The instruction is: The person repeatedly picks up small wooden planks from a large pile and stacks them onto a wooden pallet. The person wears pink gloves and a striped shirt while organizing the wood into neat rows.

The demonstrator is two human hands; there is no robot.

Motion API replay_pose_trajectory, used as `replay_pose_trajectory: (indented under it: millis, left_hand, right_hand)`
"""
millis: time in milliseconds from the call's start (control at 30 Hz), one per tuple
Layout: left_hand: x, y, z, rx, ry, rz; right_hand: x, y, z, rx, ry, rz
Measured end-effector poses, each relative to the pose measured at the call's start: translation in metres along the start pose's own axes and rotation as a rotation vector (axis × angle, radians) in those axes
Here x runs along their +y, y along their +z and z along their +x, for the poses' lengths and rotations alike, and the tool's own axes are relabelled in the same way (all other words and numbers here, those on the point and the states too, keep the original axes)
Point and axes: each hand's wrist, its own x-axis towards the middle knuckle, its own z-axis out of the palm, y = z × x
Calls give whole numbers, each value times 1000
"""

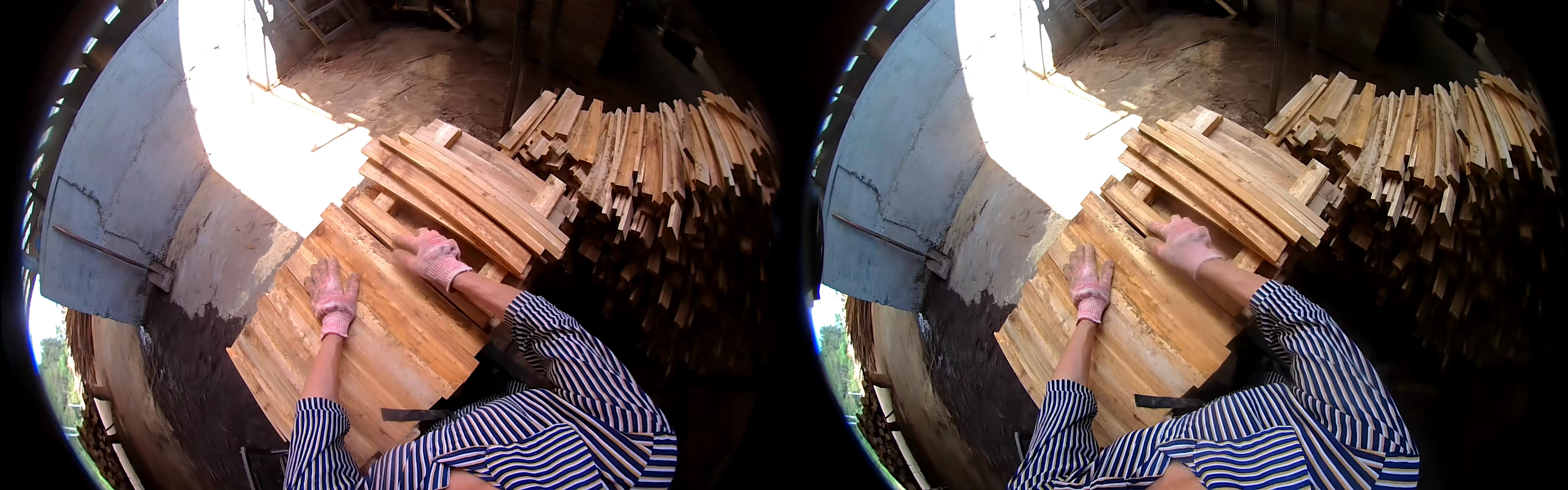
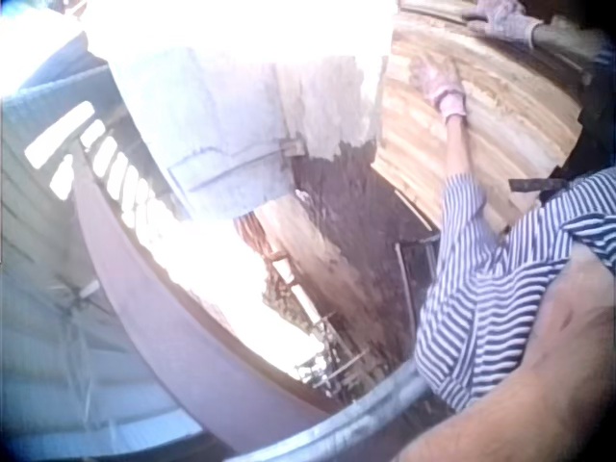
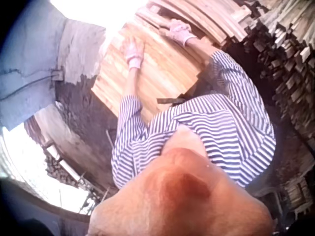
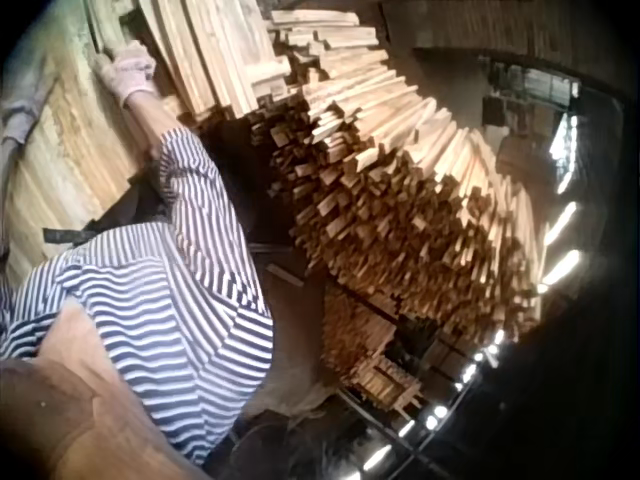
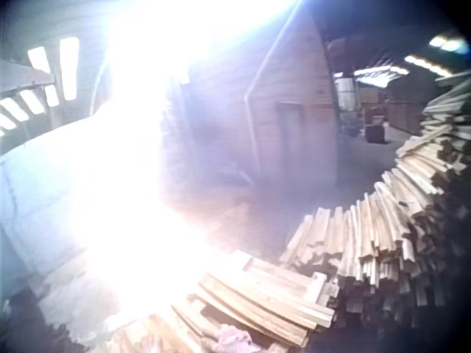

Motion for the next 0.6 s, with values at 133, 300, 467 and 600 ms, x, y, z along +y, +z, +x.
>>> replay_pose_trajectory:
  millis: [133, 300, 467, 600]
  left_hand:
    - [-11, 8, -9, 2, -12, 17]
    - [19, -10, 8, 12, 56, -9]
    - [-15, 2, -9, 17, -9, -4]
    - [16, -10, 13, -39, -28, -83]
  right_hand:
    - [-6, -14, 7, -199, 177, 186]
    - [105, 22, 49, 507, 84, -561]
    - [46, -22, 40, 240, 121, -314]
    - [98, -77, 30, 150, 60, 424]
